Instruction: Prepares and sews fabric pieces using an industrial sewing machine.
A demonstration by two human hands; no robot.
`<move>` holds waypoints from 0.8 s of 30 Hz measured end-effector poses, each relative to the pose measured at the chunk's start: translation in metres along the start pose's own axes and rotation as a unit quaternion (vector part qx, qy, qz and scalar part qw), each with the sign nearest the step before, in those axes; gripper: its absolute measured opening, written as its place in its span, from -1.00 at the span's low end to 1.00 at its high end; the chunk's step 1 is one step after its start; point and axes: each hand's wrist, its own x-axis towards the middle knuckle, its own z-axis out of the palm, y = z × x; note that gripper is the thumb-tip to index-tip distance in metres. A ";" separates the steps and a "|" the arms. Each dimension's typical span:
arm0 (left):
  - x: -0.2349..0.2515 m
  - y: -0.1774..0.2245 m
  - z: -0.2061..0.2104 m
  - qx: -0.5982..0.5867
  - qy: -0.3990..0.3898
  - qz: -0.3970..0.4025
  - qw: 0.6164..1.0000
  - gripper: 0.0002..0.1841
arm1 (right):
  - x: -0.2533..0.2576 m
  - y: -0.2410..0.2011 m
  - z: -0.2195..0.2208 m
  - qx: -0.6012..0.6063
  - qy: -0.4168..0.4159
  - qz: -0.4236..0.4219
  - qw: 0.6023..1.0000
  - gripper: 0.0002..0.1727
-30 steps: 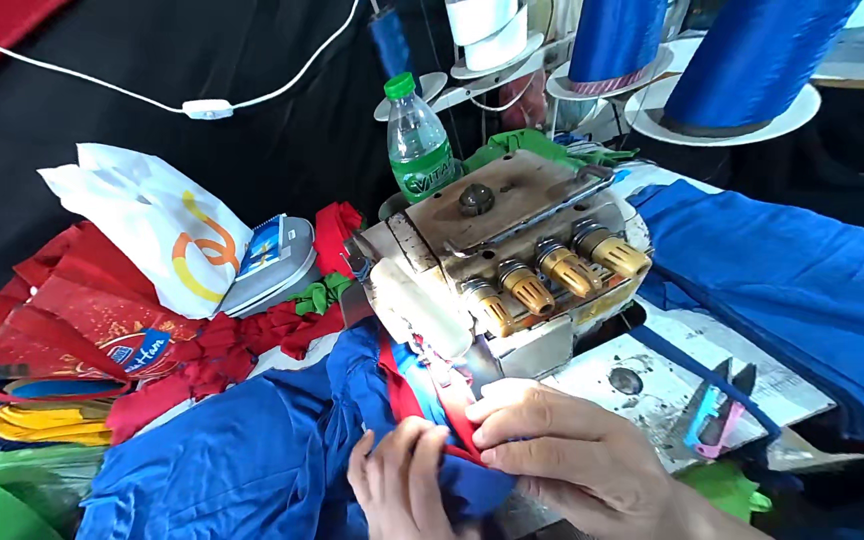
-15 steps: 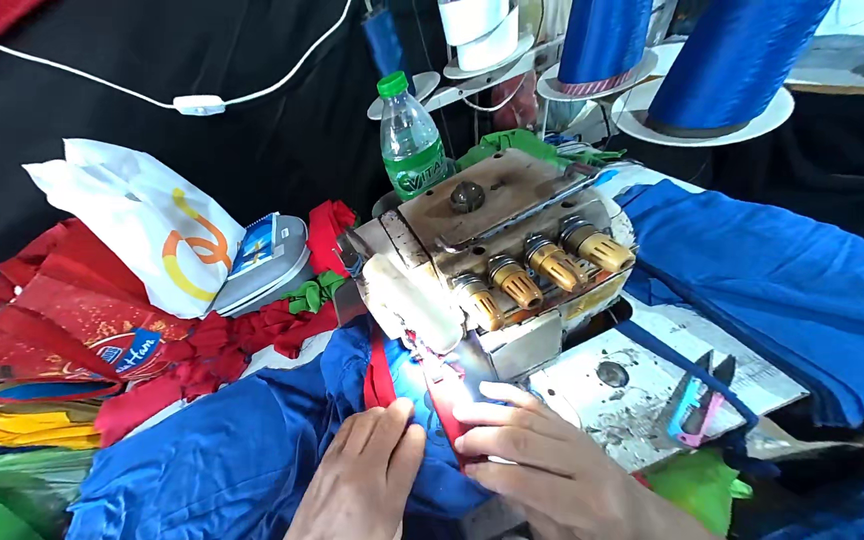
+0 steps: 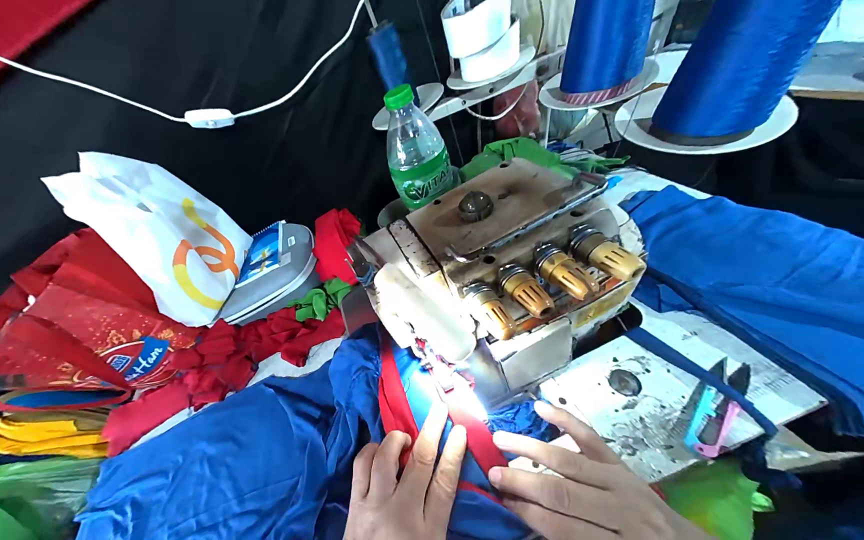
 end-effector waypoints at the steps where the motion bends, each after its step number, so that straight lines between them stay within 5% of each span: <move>1: -0.001 0.000 0.002 0.000 0.003 -0.002 1.000 -0.49 | -0.004 0.000 0.002 -0.012 0.008 0.006 1.000 -0.75; 15: 0.027 -0.049 0.014 -0.119 0.034 0.007 0.992 -0.42 | 0.035 0.024 0.019 -0.067 0.049 0.022 0.996 -0.79; 24: 0.030 -0.080 0.004 -0.130 0.045 0.067 0.988 -0.81 | 0.062 0.029 0.013 -0.053 -0.028 0.117 0.991 -0.71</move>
